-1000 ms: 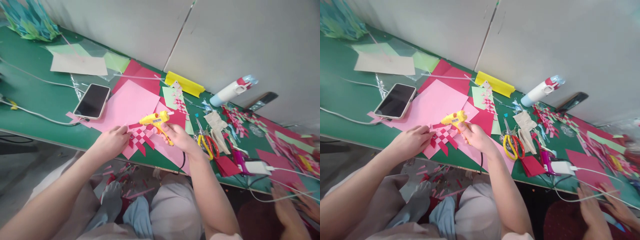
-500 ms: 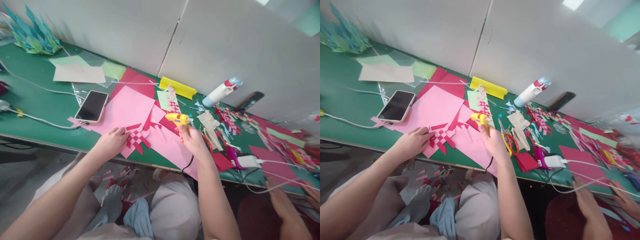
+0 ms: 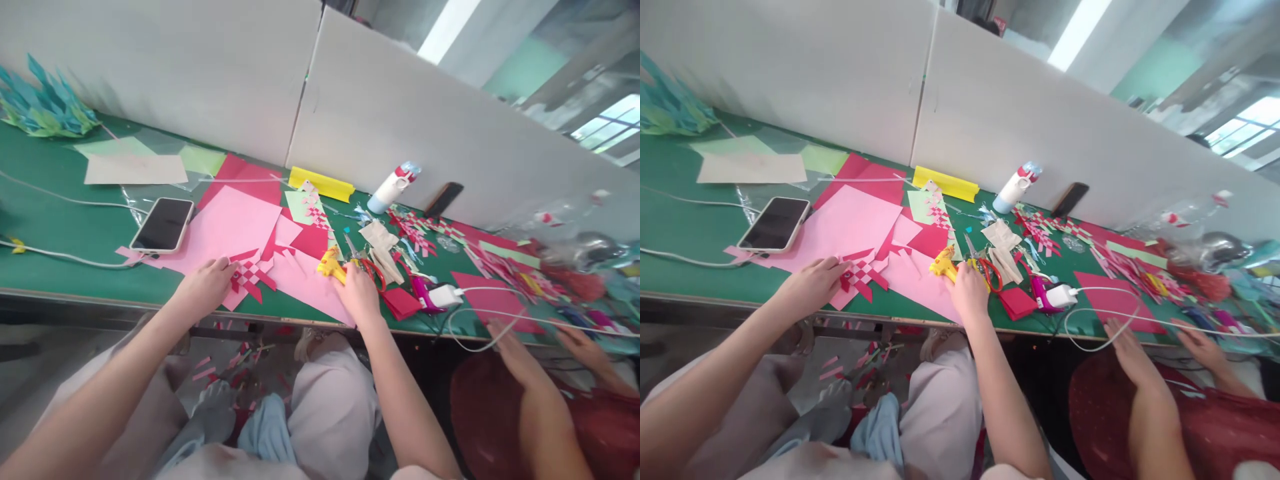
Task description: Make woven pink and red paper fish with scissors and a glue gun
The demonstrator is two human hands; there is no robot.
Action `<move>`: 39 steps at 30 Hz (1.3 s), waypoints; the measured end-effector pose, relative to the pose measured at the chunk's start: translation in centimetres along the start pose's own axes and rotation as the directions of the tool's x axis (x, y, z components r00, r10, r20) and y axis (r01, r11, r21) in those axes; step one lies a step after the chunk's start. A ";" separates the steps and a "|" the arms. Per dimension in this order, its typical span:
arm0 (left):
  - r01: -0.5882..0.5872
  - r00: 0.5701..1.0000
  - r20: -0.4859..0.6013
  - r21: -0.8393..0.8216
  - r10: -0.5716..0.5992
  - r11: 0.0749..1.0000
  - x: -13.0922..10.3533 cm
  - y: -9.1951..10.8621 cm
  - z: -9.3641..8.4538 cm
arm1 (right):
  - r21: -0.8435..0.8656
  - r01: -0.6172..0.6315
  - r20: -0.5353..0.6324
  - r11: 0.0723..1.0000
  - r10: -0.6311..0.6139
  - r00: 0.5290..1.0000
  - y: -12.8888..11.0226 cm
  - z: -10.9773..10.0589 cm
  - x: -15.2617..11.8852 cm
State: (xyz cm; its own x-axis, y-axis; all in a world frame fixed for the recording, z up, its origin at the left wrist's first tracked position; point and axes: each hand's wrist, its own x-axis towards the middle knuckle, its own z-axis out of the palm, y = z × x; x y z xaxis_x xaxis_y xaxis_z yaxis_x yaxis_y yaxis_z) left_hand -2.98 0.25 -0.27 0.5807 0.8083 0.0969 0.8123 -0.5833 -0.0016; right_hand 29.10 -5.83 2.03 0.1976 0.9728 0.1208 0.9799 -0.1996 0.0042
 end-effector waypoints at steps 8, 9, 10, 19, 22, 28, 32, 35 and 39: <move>-0.003 0.997 0.078 0.020 0.002 1.000 0.6 0.5 -1.0 | -0.114 0.074 0.011 0.991 -0.073 0.997 0.0 1.0 0.5; 0.001 0.997 0.081 0.020 -0.003 1.000 0.7 0.6 -1.1 | -0.115 0.087 0.020 0.990 -0.086 0.996 0.1 1.0 0.5; 0.004 0.997 0.083 0.022 -0.006 1.000 0.7 0.6 -1.1 | -0.116 0.101 0.032 0.988 -0.098 0.995 0.3 0.9 0.4; 0.002 0.999 0.050 -0.030 0.000 1.000 0.0 0.0 -0.3 | 0.066 0.202 -0.050 0.977 -0.199 0.979 -2.7 -2.5 -0.6; 0.035 0.998 0.062 -0.041 -0.033 0.999 -0.2 0.0 -0.6 | 0.301 0.298 -0.042 0.906 -0.300 0.953 -6.5 -3.9 0.2; 0.080 0.987 0.136 0.032 -0.084 0.996 -0.3 0.9 -1.7 | 0.534 0.327 -0.041 0.780 -0.362 0.931 -11.3 -3.5 2.3; 0.080 0.985 0.153 0.044 -0.085 0.996 0.3 1.1 -1.5 | 0.624 0.323 -0.050 0.712 -0.375 0.925 -11.3 -1.9 3.1; 0.099 0.984 0.150 -0.002 -0.098 0.995 0.5 0.6 -1.2 | 0.587 0.303 0.014 0.750 -0.384 0.923 -11.0 -1.2 3.5; 0.164 0.987 0.024 -0.170 -0.162 0.972 0.2 -0.2 -1.5 | 0.328 0.382 -0.096 0.864 -0.372 0.923 -11.4 -1.2 2.7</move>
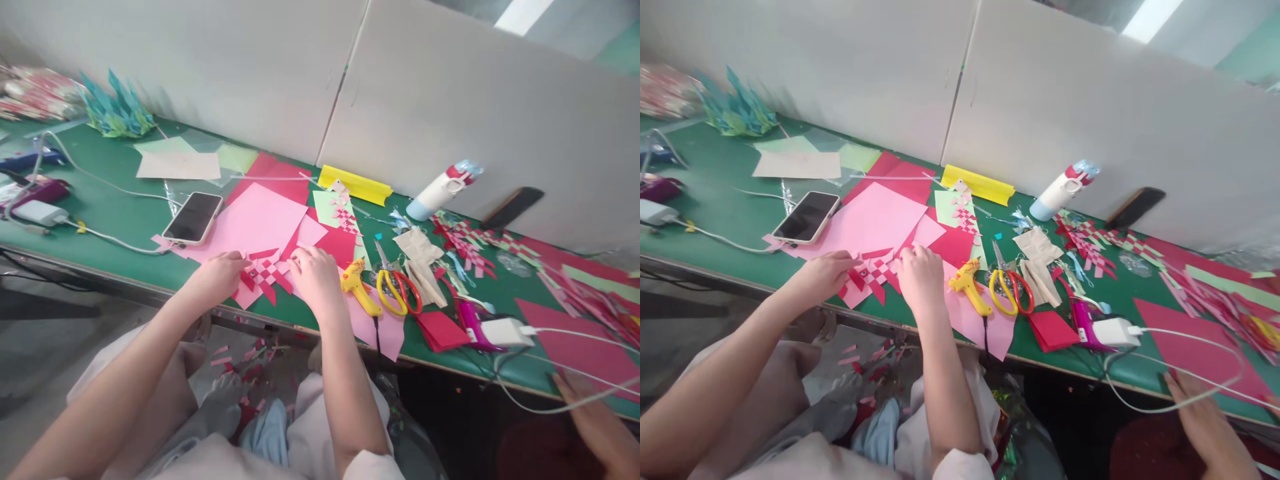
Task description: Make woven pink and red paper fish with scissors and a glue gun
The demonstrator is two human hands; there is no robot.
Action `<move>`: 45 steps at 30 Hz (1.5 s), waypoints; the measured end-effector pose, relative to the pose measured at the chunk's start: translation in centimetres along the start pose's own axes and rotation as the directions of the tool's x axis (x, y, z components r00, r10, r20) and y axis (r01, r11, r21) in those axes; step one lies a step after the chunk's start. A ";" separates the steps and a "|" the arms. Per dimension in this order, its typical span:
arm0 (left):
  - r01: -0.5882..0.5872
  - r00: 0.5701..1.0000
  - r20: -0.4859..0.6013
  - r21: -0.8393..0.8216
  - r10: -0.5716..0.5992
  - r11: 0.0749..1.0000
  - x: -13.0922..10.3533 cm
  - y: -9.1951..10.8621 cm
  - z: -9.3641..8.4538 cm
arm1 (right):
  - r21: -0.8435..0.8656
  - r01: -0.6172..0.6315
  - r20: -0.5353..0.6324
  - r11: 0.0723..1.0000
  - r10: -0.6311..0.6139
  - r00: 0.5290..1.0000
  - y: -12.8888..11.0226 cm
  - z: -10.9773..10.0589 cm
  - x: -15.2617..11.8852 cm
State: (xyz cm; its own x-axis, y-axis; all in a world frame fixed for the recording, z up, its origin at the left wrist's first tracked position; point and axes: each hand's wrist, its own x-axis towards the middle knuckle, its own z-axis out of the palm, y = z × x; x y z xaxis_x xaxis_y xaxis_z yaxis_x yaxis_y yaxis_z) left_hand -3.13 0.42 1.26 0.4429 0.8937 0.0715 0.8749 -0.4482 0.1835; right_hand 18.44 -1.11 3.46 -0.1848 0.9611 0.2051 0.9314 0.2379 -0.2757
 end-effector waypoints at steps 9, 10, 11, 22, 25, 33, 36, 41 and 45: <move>-0.077 0.907 -0.420 -0.226 -0.026 0.971 -0.4 2.1 -2.2 | -0.213 0.142 -0.004 0.967 -0.147 0.989 -3.5 1.7 -2.7; -0.111 0.907 -0.421 -0.226 0.005 0.968 -0.4 2.5 -2.3 | -0.219 0.155 0.004 0.963 -0.158 0.987 -3.7 1.7 -2.8; -0.142 0.907 -0.420 -0.222 0.037 0.965 -0.5 2.8 -2.4 | -0.224 0.170 0.012 0.960 -0.172 0.985 -3.9 1.6 -2.9; -0.444 0.865 -0.356 -0.212 0.354 0.871 -0.6 5.8 -2.8 | -0.213 0.272 0.133 0.938 -0.248 0.960 -5.4 2.5 -3.5; -0.488 0.861 -0.288 -0.233 0.420 0.841 -0.8 6.2 -2.6 | -0.181 0.256 0.138 0.950 -0.233 0.963 -6.0 2.7 -3.4; -0.349 0.919 -0.306 -0.332 0.250 0.876 -1.4 5.6 -3.7 | -0.194 0.378 0.045 0.905 -0.376 0.925 -6.9 1.3 -4.7; -0.342 0.932 -0.248 -0.359 0.265 0.868 -1.0 4.9 -4.5 | -0.211 0.400 0.026 0.892 -0.404 0.914 -7.1 1.3 -5.0; -0.296 0.947 -0.025 -0.445 0.319 0.845 0.1 4.2 -5.7 | -0.241 0.409 -0.038 0.880 -0.429 0.902 -7.4 2.0 -5.0; -0.238 0.936 0.104 -0.515 0.336 0.823 1.2 3.6 -6.4 | -0.239 0.408 -0.061 0.881 -0.433 0.899 -7.6 2.2 -5.3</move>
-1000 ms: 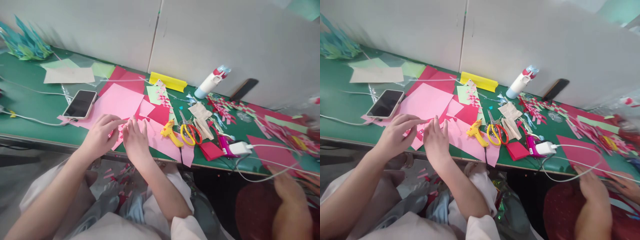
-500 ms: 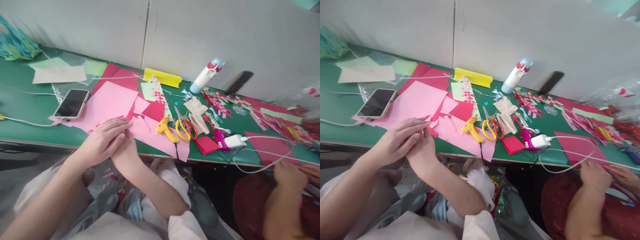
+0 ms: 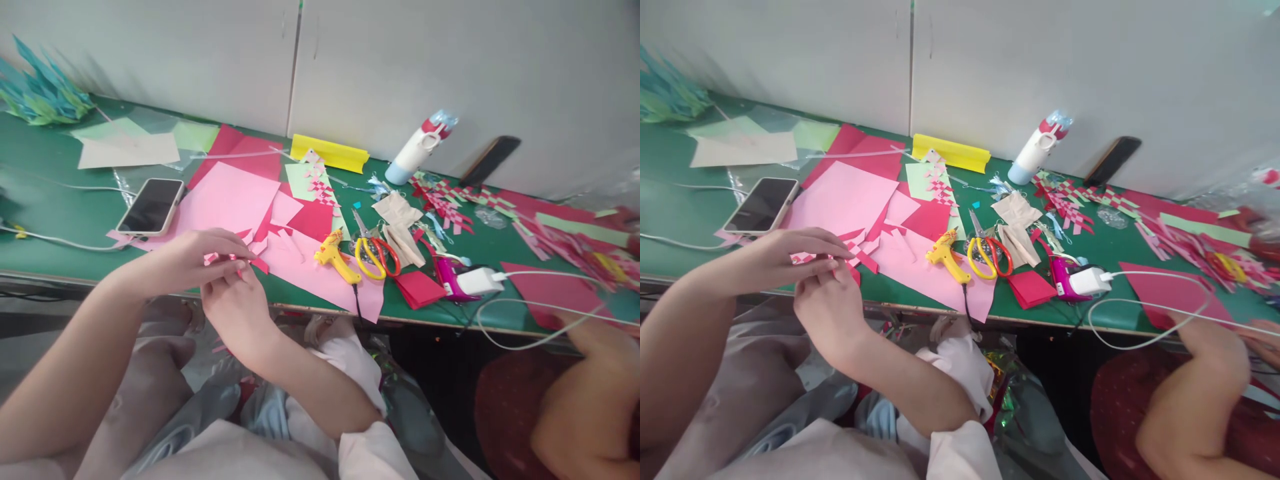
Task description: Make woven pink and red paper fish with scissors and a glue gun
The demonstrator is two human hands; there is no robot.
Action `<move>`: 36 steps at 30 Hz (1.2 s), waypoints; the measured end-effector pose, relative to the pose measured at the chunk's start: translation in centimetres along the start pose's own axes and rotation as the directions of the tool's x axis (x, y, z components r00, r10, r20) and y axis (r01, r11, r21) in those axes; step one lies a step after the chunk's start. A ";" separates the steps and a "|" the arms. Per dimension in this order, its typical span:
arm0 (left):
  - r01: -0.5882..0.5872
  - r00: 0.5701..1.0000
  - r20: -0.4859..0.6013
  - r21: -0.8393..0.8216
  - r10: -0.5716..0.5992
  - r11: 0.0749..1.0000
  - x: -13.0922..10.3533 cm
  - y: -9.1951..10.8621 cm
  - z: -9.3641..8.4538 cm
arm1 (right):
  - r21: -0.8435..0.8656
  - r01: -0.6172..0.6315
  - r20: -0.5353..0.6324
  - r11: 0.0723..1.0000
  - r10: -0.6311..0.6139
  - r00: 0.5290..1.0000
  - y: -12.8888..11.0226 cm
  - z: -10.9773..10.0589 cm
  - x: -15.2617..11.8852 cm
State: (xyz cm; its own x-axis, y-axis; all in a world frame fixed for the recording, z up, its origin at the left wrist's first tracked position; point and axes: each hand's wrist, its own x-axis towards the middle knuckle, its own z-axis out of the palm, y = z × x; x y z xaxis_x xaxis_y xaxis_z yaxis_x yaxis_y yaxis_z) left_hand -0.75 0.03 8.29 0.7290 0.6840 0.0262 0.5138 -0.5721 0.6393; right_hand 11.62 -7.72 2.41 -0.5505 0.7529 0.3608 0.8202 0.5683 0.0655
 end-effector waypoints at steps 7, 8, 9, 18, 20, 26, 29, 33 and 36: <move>0.162 0.939 0.331 -0.173 -0.098 0.972 0.8 -1.5 -1.5 | 0.036 0.088 -0.047 0.995 -0.086 0.995 -1.0 -0.1 -0.9; 0.181 0.926 0.359 -0.157 -0.115 0.971 0.9 -1.5 -1.4 | 0.035 0.114 -0.045 0.993 -0.112 0.993 -1.1 0.1 -1.2; 0.196 0.916 0.377 -0.126 -0.136 0.972 0.9 -1.4 -1.3 | 0.036 0.136 -0.041 0.990 -0.134 0.990 -1.3 0.3 -1.5; 0.248 0.887 0.420 -0.088 -0.189 0.965 1.0 0.2 0.6 | 0.030 0.210 -0.041 0.977 -0.209 0.977 -1.2 0.3 -3.3; 0.267 0.883 0.425 -0.103 -0.200 0.958 1.2 0.5 0.8 | 0.038 0.210 -0.053 0.977 -0.208 0.977 -1.0 -0.1 -3.4; 0.288 0.918 0.304 -0.075 -0.253 0.955 1.6 2.0 2.0 | 0.046 0.190 -0.019 0.981 -0.189 0.982 -0.3 -0.8 -3.9; 0.286 0.956 0.094 -0.070 -0.279 0.956 1.4 2.9 2.5 | 0.000 0.176 -0.045 0.984 -0.176 0.983 0.2 -0.9 -4.3; 0.321 0.935 -0.126 -0.088 -0.330 0.943 0.7 3.9 2.4 | -0.039 0.153 -0.075 0.987 -0.156 0.985 0.8 -0.7 -5.0; 0.355 0.894 -0.259 -0.092 -0.366 0.931 -0.1 4.6 2.3 | -0.038 0.145 -0.073 0.989 -0.147 0.986 0.8 -0.6 -5.4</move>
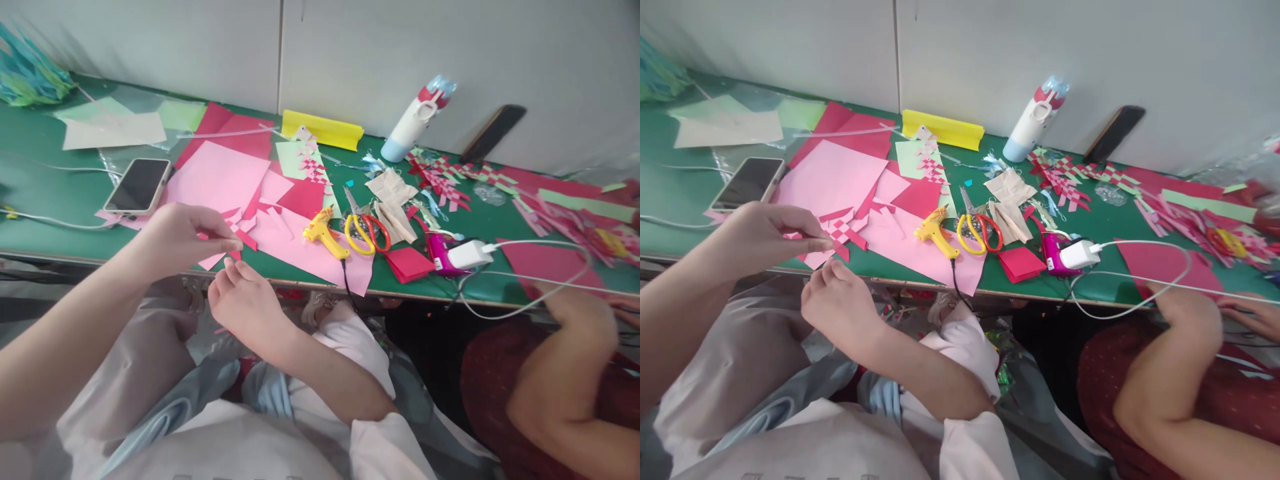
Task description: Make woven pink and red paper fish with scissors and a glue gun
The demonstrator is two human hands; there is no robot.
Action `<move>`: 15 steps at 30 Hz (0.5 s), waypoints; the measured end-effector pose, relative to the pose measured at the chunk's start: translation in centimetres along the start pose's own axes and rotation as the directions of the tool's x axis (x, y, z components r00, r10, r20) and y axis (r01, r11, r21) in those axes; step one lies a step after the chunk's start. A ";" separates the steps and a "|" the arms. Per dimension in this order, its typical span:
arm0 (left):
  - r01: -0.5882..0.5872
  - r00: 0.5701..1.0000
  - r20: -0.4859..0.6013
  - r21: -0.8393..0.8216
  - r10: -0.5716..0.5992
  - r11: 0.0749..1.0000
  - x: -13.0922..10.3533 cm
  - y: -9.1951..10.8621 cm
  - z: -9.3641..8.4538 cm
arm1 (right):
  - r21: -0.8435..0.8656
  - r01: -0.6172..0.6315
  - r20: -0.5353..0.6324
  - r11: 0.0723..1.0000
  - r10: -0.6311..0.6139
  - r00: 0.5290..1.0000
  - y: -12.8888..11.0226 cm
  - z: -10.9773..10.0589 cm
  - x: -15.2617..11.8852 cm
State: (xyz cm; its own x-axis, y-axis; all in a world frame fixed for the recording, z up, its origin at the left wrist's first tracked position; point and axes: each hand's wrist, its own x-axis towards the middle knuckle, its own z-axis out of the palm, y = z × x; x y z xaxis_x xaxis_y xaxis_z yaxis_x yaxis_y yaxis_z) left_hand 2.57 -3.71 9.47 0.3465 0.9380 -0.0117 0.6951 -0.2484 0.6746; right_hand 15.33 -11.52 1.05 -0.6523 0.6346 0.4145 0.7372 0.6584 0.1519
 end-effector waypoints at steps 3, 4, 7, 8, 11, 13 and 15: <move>-0.001 0.997 -0.074 0.016 0.002 1.000 -1.0 0.1 -0.2 | -0.005 -0.003 -0.010 1.000 0.003 1.000 -0.2 -0.1 -0.4; 0.008 0.996 -0.091 0.021 -0.006 1.000 -1.3 0.1 -0.2 | -0.008 -0.002 -0.014 1.000 0.002 1.000 -0.3 -0.3 -0.5; 0.064 0.993 -0.099 0.001 -0.063 0.998 -1.8 -0.4 -0.2 | 0.006 0.010 -0.001 1.000 -0.010 1.000 -0.7 -0.8 -0.9; 0.082 0.992 -0.093 -0.025 -0.084 0.996 -2.0 -0.7 -0.1 | 0.025 0.012 0.012 1.000 -0.013 1.000 -0.8 -1.1 -1.0; 0.118 0.989 -0.066 -0.168 -0.131 0.979 -2.3 -1.7 0.3 | 0.169 0.008 0.107 0.986 -0.027 0.994 -0.8 -2.5 -1.4; 0.115 0.992 -0.024 -0.268 -0.126 0.957 -2.7 -2.3 0.7 | 0.321 -0.010 0.255 0.947 -0.076 0.964 -0.4 -3.8 -1.7; 0.116 0.993 0.006 -0.339 -0.121 0.934 -3.1 -2.5 1.2 | 0.394 -0.085 0.450 0.915 -0.112 0.886 0.5 -5.2 -2.0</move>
State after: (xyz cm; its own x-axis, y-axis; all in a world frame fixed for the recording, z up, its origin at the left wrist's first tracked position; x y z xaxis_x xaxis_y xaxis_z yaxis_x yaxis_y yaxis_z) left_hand 0.44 -6.29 6.94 0.2639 0.9596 -0.0976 0.4755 -0.0414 0.8787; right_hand 17.91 -14.51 4.96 -0.7398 0.6707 -0.0534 0.6602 0.7084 -0.2498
